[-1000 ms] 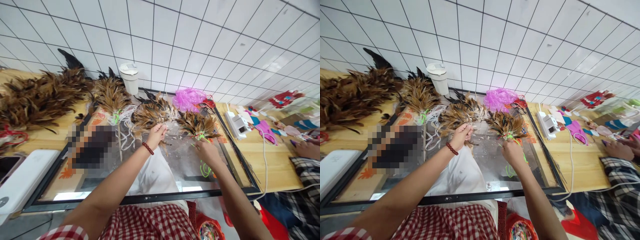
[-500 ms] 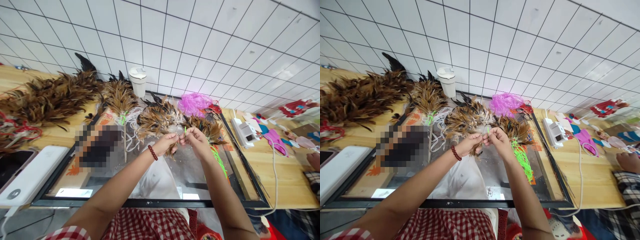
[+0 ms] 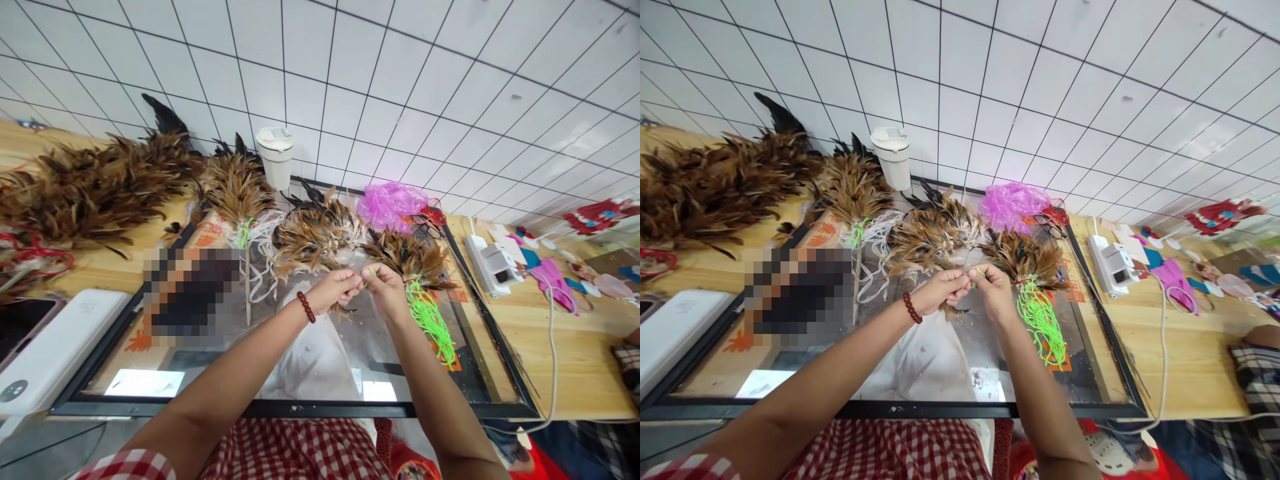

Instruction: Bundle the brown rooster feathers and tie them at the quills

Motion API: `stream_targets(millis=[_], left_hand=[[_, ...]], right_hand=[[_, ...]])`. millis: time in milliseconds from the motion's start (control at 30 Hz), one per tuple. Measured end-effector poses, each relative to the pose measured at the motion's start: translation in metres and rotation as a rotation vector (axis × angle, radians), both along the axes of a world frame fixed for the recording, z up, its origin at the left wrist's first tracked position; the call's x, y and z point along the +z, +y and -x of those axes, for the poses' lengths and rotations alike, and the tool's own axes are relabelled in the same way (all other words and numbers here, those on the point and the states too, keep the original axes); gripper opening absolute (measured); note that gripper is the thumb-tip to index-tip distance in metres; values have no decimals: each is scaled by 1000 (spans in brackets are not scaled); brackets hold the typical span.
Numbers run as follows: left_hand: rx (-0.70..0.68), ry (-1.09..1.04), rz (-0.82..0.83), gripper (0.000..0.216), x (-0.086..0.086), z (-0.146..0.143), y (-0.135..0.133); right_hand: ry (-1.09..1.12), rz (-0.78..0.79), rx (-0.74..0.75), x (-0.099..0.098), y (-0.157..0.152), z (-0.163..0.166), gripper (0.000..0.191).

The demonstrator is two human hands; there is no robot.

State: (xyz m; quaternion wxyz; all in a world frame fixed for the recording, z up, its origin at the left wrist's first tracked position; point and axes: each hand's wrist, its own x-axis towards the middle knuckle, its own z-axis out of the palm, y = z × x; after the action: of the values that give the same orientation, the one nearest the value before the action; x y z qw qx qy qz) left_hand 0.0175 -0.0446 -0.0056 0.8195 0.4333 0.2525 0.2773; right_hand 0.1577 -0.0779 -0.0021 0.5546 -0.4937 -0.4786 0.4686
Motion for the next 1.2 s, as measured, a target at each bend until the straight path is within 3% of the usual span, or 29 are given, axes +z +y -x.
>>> stream_targets(millis=[100,200,300,400,500,633,733,833,1000,1100,1200], left_hand=[[99,31,-46,42,1,2,3],[224,53,-117,40,1,4,9],[292,106,-212,37,-2,5,13],[332,210,-351,32,-5,6,15],[278,359,-482,28,-5,6,13],[-11,379,-571,23,3,9,6],[-196,336,-487,22,9,11,2],[-337,277,-296,29,12,14,0],[-427,123,-46,42,13,14,-2],[-338,52,-42,45,13,12,-1],[-42,63,-106,41,10,9,4]], right_hand=[[-97,-54,-41,3,0,-6,26],[-448,-124,33,11,-3,-17,38],[-822,-241,97,17,-6,-26,18],[-917,-361,21,19,-8,-27,19],[-900,-431,-64,20,-10,-24,20],[-825,-421,10,19,-11,-23,21],[-703,-376,67,17,-9,-25,17],[-603,-299,95,12,-5,-25,16],[-562,-213,115,3,-2,-17,19],[-644,-209,59,1,-2,-17,20],[-815,-238,29,3,-4,-22,22]])
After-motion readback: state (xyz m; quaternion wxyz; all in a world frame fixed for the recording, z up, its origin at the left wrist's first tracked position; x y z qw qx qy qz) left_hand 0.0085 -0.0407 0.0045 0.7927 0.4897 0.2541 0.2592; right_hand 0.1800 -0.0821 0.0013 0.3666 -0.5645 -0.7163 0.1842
